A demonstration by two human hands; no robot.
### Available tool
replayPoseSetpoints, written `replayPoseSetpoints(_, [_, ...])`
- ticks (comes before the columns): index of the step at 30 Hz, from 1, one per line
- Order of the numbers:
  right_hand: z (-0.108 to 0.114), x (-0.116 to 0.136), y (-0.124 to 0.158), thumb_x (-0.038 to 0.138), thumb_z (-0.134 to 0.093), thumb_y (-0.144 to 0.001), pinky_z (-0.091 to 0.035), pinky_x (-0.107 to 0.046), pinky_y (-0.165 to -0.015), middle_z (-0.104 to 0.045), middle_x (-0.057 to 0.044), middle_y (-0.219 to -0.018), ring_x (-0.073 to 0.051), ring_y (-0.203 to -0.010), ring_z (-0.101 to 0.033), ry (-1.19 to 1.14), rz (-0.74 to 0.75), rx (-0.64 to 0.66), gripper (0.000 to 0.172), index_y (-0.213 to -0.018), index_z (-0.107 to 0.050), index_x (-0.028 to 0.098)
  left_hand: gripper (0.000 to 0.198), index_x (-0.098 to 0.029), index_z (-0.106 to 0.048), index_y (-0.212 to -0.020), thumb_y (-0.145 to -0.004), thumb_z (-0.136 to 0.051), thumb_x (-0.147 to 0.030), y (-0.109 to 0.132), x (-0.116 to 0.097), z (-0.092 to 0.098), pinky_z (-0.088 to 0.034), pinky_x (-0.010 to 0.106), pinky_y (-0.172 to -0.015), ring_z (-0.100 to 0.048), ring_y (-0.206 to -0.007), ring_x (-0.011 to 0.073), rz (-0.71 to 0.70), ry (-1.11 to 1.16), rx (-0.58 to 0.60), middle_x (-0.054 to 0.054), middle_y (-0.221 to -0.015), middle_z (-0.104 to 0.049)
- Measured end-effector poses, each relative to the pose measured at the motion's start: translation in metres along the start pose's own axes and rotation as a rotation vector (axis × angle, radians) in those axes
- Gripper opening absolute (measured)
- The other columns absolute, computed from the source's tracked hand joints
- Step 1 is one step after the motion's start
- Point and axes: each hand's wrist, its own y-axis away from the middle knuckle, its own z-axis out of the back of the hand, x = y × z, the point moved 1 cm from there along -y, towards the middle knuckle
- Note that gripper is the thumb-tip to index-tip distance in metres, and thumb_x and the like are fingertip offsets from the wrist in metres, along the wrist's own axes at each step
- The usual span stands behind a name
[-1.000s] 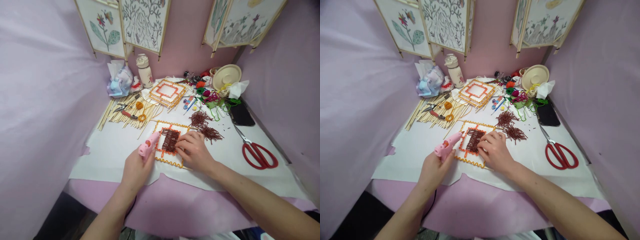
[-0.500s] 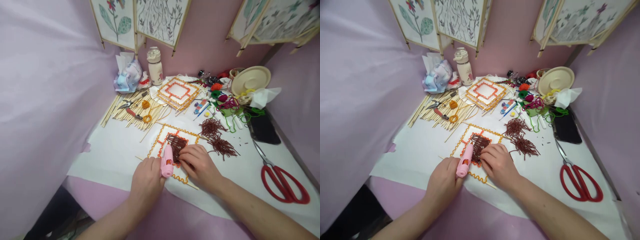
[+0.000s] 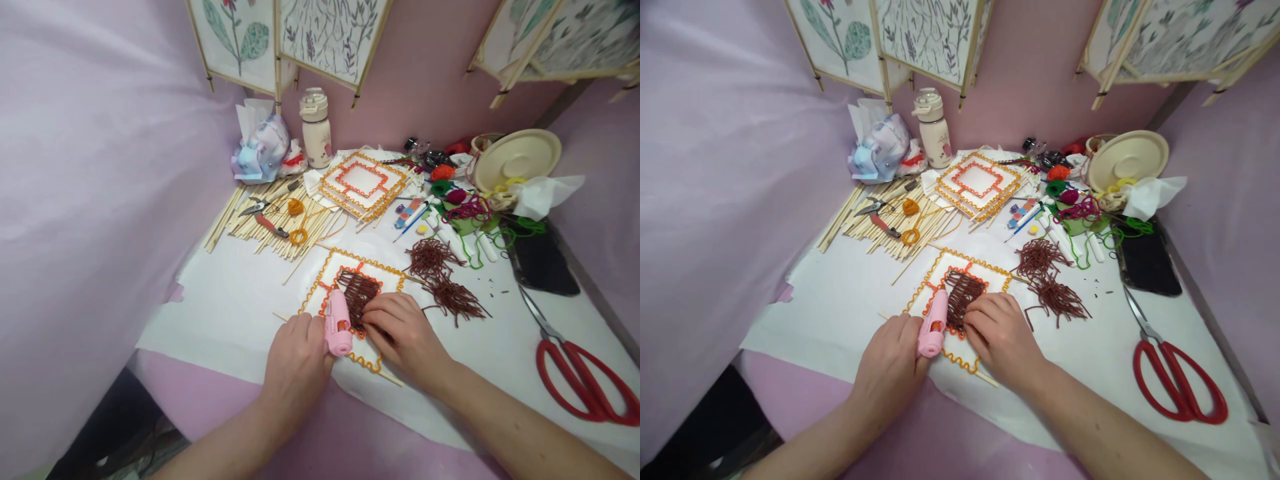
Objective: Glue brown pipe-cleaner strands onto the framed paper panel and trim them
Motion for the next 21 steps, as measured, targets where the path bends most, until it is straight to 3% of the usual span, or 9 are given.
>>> replayPoseSetpoints(21, [-0.0014, -0.0020, 0.0010, 0.017, -0.057, -0.093, -0.041, -0.039, -0.088, -0.068, -0.005, -0.096, -0.020, -0.095, -0.057, 0.019, -0.011, -0.010, 0.008, -0.090, -0.064, 0.019, 0.013, -0.020, -0.051, -0.081, -0.083, -0.064, -0.016, -0.0005, 0.0008, -0.0051, -0.043, 0.038, -0.066, -0.052, -0.073, 0.0253, 0.010, -0.030, 0.073, 0.005, -0.077, -0.056])
